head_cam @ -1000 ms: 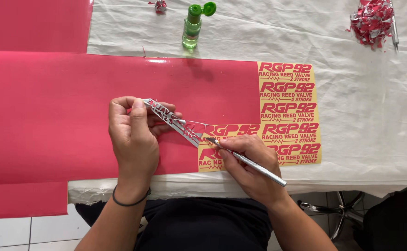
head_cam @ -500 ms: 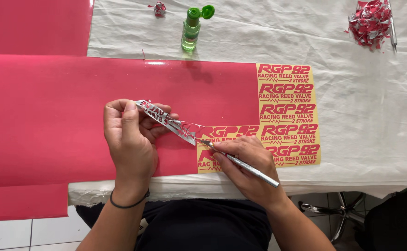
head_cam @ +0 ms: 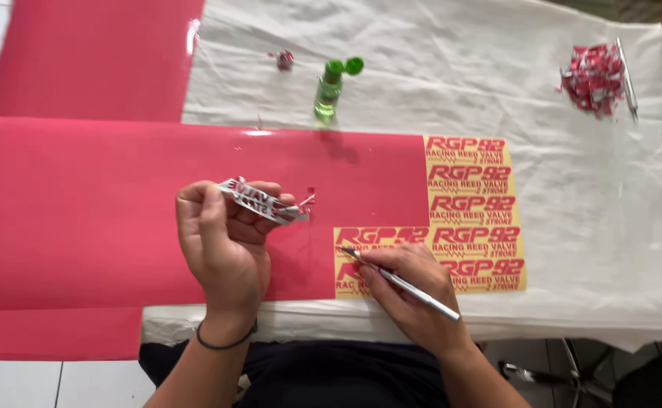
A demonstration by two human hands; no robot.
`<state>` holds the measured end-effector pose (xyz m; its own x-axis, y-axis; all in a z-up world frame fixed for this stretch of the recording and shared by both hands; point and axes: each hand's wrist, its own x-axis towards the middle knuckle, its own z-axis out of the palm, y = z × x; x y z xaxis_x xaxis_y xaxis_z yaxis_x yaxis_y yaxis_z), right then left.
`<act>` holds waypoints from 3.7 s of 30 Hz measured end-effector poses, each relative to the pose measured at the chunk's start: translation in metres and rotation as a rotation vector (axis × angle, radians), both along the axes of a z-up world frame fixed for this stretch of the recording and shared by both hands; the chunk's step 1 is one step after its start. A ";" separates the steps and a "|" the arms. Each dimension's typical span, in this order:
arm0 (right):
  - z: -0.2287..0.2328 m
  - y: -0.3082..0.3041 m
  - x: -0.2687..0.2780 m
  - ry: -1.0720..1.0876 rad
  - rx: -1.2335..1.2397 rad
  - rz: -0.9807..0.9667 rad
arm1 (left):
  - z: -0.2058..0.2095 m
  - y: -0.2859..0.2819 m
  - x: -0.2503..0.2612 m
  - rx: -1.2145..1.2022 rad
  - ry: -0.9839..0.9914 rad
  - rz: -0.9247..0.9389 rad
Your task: The person uses a silver craft knife to carefully cut around the edges of red and yellow text stickers on a pink vinyl sheet. They peel away the excess vinyl material from around the letters and place the scraps on the table.
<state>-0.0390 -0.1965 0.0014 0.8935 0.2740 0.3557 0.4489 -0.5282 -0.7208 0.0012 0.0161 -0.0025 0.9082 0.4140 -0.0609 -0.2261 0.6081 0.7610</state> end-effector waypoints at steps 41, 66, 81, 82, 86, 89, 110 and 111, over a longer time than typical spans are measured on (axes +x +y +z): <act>-0.012 -0.002 0.000 -0.021 -0.025 -0.075 | -0.028 0.041 0.209 1.887 -0.116 -0.447; -0.013 -0.071 0.006 0.212 0.534 -0.652 | -0.020 -0.092 0.028 1.788 -0.358 -0.453; -0.019 -0.072 0.005 0.145 0.671 -0.634 | 0.009 -0.122 0.058 1.869 -0.230 -0.445; -0.021 -0.073 0.002 0.157 0.666 -0.640 | 0.015 -0.125 0.051 1.865 -0.222 -0.459; -0.025 -0.078 0.008 0.122 0.804 -0.672 | -0.016 -0.141 0.047 2.064 -0.338 -0.494; -0.026 -0.080 0.007 0.119 0.841 -0.694 | -0.047 -0.146 0.045 1.977 -0.456 -0.386; -0.003 -0.090 0.009 0.303 0.366 -0.598 | -0.001 -0.014 0.142 1.564 -0.445 -0.026; -0.004 -0.090 0.009 0.325 0.364 -0.610 | -0.004 -0.015 0.149 1.558 -0.458 -0.086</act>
<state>-0.0298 -0.2865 -0.0024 0.9236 -0.3827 0.0235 -0.1081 -0.3187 -0.9417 0.1498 0.0009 -0.0068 0.7541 -0.2371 0.6124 -0.6019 -0.6225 0.5002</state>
